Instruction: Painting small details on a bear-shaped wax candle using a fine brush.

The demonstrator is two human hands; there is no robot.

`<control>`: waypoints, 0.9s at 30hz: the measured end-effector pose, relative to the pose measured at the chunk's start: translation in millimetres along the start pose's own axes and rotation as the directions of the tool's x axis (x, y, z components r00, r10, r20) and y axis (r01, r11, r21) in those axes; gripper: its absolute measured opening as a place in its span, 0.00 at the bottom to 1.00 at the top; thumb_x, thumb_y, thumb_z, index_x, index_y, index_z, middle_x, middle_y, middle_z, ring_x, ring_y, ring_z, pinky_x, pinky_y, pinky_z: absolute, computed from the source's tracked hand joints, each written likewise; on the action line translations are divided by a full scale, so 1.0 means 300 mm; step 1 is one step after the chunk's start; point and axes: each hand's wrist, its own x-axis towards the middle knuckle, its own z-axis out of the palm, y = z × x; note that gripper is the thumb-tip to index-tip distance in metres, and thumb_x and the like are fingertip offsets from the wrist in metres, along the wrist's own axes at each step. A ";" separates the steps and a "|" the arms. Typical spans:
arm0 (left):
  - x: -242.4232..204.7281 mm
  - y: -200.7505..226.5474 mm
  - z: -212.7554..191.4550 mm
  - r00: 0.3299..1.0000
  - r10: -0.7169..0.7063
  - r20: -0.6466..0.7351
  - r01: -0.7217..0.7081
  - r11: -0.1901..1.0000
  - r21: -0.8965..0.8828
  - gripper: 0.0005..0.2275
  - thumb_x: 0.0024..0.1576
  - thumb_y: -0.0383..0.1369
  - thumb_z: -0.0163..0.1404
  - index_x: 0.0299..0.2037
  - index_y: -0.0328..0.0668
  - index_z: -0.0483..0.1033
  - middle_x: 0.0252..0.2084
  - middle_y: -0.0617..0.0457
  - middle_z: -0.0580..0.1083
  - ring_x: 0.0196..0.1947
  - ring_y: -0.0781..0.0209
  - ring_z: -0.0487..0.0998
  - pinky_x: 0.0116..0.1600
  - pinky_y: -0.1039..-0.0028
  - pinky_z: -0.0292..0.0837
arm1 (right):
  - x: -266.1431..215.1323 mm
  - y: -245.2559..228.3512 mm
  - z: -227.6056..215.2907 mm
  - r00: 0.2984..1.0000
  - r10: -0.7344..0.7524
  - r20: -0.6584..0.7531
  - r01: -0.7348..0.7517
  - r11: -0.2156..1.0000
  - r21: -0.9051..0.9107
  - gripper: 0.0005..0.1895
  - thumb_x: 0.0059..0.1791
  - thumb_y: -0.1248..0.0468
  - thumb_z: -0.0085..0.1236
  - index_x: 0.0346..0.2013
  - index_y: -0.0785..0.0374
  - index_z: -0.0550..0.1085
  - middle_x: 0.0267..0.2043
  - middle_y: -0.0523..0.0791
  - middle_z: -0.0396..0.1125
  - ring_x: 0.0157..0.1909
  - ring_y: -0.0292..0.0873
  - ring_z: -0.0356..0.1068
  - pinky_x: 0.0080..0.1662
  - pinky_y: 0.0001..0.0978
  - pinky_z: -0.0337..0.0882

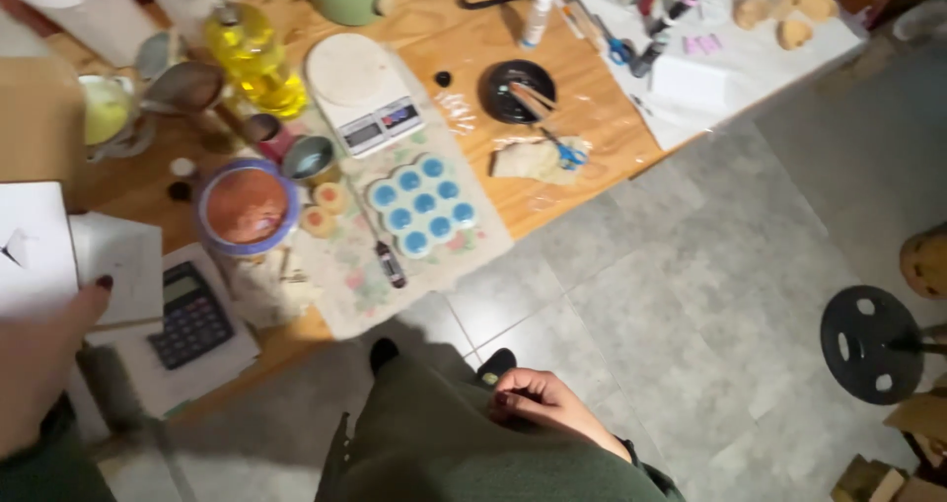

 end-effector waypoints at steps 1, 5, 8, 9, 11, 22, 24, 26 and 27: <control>-0.117 0.061 0.048 0.999 -0.021 0.042 0.020 1.000 0.002 0.16 0.65 0.44 0.51 0.52 0.40 0.72 0.38 0.39 0.75 0.33 0.44 0.80 0.39 0.53 0.75 | -0.026 -0.011 -0.038 0.999 -0.030 0.018 0.030 0.999 -0.021 0.07 0.56 0.66 0.53 0.39 0.68 0.76 0.37 0.41 0.73 0.39 0.32 0.69 0.43 0.24 0.69; -0.539 0.408 0.135 0.992 0.054 0.118 -0.025 0.971 -0.236 0.16 0.66 0.41 0.54 0.47 0.32 0.75 0.38 0.39 0.76 0.32 0.46 0.79 0.35 0.55 0.74 | -0.149 -0.045 -0.238 0.998 -0.053 -0.032 0.051 0.997 -0.057 0.07 0.55 0.66 0.53 0.39 0.69 0.76 0.37 0.42 0.74 0.39 0.34 0.70 0.44 0.25 0.70; -0.797 0.652 0.222 0.908 0.414 0.057 -0.391 0.890 -0.233 0.19 0.55 0.27 0.61 0.56 0.30 0.75 0.46 0.42 0.78 0.37 0.55 0.79 0.37 0.63 0.75 | -0.256 -0.073 -0.368 0.995 -0.087 -0.038 0.083 0.992 -0.098 0.08 0.55 0.66 0.53 0.41 0.70 0.76 0.38 0.43 0.74 0.40 0.34 0.70 0.44 0.25 0.70; -0.842 0.702 0.265 0.834 0.550 -0.043 -0.525 0.769 -0.364 0.31 0.48 0.28 0.63 0.62 0.28 0.64 0.49 0.45 0.76 0.43 0.60 0.78 0.43 0.68 0.75 | -0.278 -0.095 -0.404 0.991 -0.121 -0.050 0.112 0.983 -0.142 0.08 0.55 0.67 0.52 0.41 0.69 0.76 0.39 0.42 0.74 0.42 0.34 0.71 0.46 0.25 0.70; -0.904 0.792 0.357 0.737 0.655 -0.168 -0.643 0.603 -0.473 0.43 0.41 0.29 0.65 0.68 0.27 0.53 0.53 0.49 0.73 0.48 0.64 0.77 0.49 0.73 0.75 | -0.298 -0.152 -0.476 0.985 -0.161 -0.059 0.147 0.970 -0.194 0.07 0.55 0.68 0.51 0.41 0.69 0.76 0.40 0.42 0.74 0.43 0.34 0.71 0.48 0.25 0.71; -0.958 1.246 0.996 0.556 0.823 -0.114 -0.733 0.422 -0.533 0.49 0.40 0.34 0.70 0.71 0.27 0.54 0.65 0.36 0.67 0.64 0.48 0.71 0.66 0.60 0.68 | -0.216 -0.681 -0.740 0.870 -0.468 0.152 0.487 0.774 -0.404 0.22 0.53 0.73 0.53 0.63 0.66 0.69 0.68 0.48 0.64 0.69 0.44 0.65 0.64 0.39 0.68; -0.959 1.328 1.101 0.575 0.805 -0.145 -0.764 0.466 -0.446 0.50 0.38 0.35 0.71 0.70 0.26 0.54 0.63 0.33 0.66 0.62 0.44 0.70 0.64 0.58 0.67 | -0.157 -0.764 -0.804 0.864 -0.463 0.196 0.500 0.747 -0.438 0.27 0.53 0.73 0.54 0.68 0.65 0.65 0.74 0.49 0.57 0.74 0.46 0.59 0.68 0.41 0.64; -0.960 1.429 1.176 0.592 0.786 -0.181 -0.785 0.511 -0.350 0.52 0.35 0.36 0.73 0.69 0.25 0.53 0.61 0.31 0.66 0.61 0.39 0.70 0.62 0.57 0.67 | -0.092 -0.849 -0.865 0.855 -0.457 0.244 0.517 0.717 -0.467 0.33 0.52 0.74 0.54 0.72 0.63 0.60 0.79 0.50 0.50 0.79 0.48 0.52 0.71 0.43 0.61; -0.959 1.486 1.201 0.664 0.733 -0.146 -0.733 0.600 -0.319 0.52 0.33 0.36 0.72 0.68 0.26 0.54 0.60 0.31 0.67 0.59 0.37 0.71 0.61 0.56 0.67 | -0.055 -0.889 -0.895 0.868 -0.423 0.260 0.496 0.715 -0.493 0.37 0.51 0.74 0.53 0.74 0.62 0.56 0.82 0.49 0.43 0.82 0.48 0.46 0.73 0.45 0.57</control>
